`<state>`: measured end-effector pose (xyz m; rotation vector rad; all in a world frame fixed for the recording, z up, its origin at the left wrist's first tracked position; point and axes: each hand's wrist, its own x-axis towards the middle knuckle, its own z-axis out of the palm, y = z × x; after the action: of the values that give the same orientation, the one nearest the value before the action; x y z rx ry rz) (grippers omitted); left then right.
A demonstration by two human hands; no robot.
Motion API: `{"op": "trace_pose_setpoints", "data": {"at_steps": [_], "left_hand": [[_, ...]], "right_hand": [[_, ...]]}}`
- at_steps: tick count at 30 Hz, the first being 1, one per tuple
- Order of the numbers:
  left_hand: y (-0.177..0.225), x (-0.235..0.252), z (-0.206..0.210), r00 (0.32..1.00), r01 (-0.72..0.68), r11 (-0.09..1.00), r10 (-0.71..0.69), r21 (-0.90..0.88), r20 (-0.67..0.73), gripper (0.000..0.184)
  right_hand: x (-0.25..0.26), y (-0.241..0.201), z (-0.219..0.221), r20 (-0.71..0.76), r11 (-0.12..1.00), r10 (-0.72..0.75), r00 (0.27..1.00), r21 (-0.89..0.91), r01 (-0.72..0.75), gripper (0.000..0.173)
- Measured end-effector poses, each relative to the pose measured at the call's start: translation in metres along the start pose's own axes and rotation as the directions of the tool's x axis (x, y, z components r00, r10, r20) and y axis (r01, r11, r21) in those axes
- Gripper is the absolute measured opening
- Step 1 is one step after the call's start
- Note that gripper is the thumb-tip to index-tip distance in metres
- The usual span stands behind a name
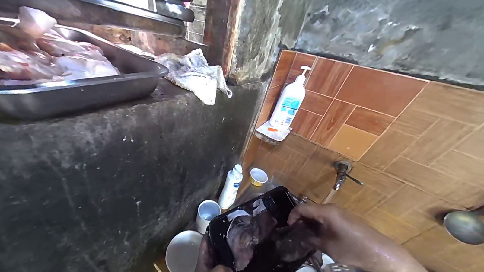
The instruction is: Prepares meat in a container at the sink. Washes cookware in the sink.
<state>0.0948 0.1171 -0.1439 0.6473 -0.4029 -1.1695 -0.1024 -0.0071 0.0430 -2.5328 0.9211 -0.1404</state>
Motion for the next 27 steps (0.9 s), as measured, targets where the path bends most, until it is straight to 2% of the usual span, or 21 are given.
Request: {"op": "trace_pose_setpoints", "data": {"at_steps": [2,5,7,11,14,16,19,21,24,27], "left_hand": [[0.005,0.001,0.0,1.0,-0.017,1.0,0.017,0.011,0.024,0.098],[0.01,0.001,0.005,0.999,-0.009,1.0,0.008,0.015,0.031,0.096],[0.012,-0.002,0.009,1.0,0.023,1.0,-0.022,-0.003,0.014,0.091],[0.013,-0.006,0.009,0.996,0.084,0.993,-0.087,-0.084,-0.029,0.071],[0.016,-0.011,0.008,0.996,0.068,0.987,-0.075,-0.143,-0.046,0.047],[0.015,-0.01,0.008,0.998,0.046,0.987,-0.051,-0.156,-0.025,0.043],[0.012,-0.006,0.005,0.999,0.015,0.993,-0.018,-0.119,-0.031,0.053],[0.013,-0.005,0.005,0.999,-0.003,0.997,-0.001,-0.081,-0.042,0.06],[0.014,-0.002,0.003,0.999,-0.041,0.997,0.039,-0.073,-0.032,0.063],[0.015,0.001,0.002,0.999,-0.045,0.997,0.044,-0.067,-0.019,0.073]], "right_hand": [[0.005,-0.006,0.0,0.007,0.991,-0.02,1.0,-0.13,0.021,0.026],[0.017,-0.016,-0.002,0.147,0.993,-0.036,0.989,-0.11,0.052,0.026],[0.034,-0.021,0.007,0.209,0.991,-0.026,0.978,-0.122,0.052,0.031],[0.054,-0.006,0.023,0.154,0.991,0.094,0.984,-0.114,-0.077,0.05],[0.052,0.009,0.026,0.208,0.993,0.114,0.971,0.001,-0.117,0.066],[0.05,0.01,0.026,0.217,0.99,0.118,0.969,0.05,-0.132,0.079],[0.047,0.004,0.033,0.196,0.986,0.158,0.968,0.026,-0.167,0.085],[0.041,-0.002,0.04,0.165,0.989,0.149,0.975,-0.001,-0.151,0.079],[0.028,-0.002,0.053,0.052,1.0,-0.001,0.999,0.016,0.0,0.056],[0.023,0.005,0.057,0.038,0.997,-0.071,0.997,0.013,0.071,0.045]]}}
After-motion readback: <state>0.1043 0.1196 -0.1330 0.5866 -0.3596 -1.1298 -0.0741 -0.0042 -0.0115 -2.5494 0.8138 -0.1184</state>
